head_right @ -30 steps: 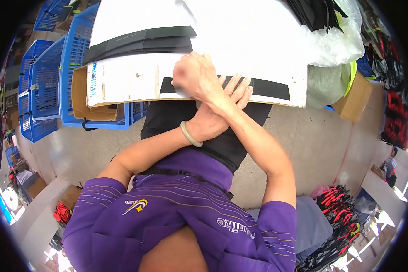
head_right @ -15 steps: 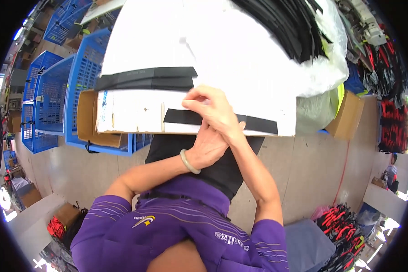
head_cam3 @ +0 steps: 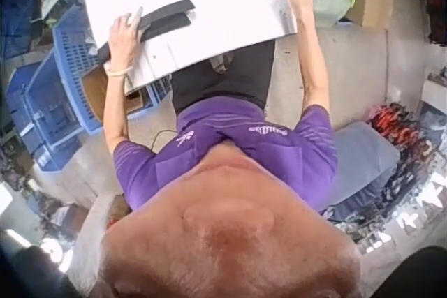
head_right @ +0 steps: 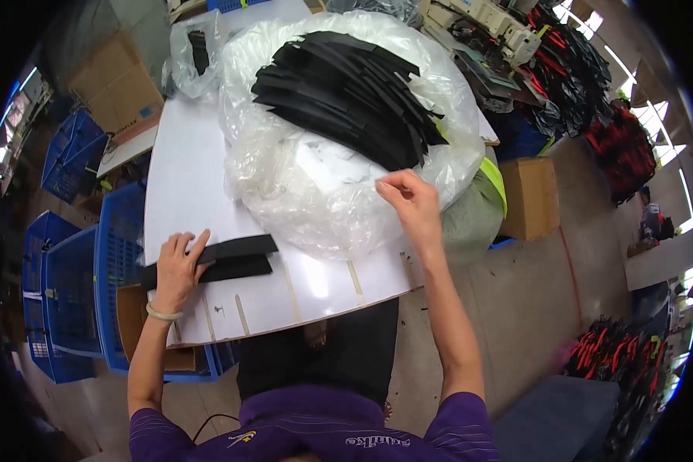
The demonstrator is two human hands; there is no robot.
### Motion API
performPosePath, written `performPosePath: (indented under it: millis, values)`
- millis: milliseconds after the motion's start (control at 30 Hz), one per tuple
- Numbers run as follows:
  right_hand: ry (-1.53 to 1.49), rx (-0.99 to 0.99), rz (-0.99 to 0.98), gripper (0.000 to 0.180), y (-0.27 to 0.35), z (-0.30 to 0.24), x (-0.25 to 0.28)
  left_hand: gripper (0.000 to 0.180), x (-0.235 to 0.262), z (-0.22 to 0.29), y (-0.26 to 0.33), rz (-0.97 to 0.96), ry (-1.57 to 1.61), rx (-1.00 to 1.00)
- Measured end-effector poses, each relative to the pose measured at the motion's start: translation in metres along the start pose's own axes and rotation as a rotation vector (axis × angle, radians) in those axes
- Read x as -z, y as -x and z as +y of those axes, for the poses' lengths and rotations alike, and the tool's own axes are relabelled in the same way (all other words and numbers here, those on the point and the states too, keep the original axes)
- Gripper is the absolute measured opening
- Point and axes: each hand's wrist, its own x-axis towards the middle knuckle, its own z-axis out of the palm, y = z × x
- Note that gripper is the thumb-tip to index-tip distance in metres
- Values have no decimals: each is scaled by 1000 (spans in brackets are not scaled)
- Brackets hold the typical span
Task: Wrapping one end of black straps with foam padding.
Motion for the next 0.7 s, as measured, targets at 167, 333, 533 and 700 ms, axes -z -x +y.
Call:
performPosePath:
  millis: [167, 333, 533, 700]
  values:
    - [337, 306, 89, 18, -88, 27, -52, 62, -47, -10, 39, 10, 43, 70]
    - [838, 499, 89, 51, -140, 59, -79, 61, -55, -3, 35, 49, 52, 95]
    - [1001, 640, 196, 51, -142, 72, -100, 59, -58, -5, 38, 72, 33, 106]
    - [1013, 755, 159, 40, -137, 72, -99, 58, -58, -8, 32, 73, 48, 107]
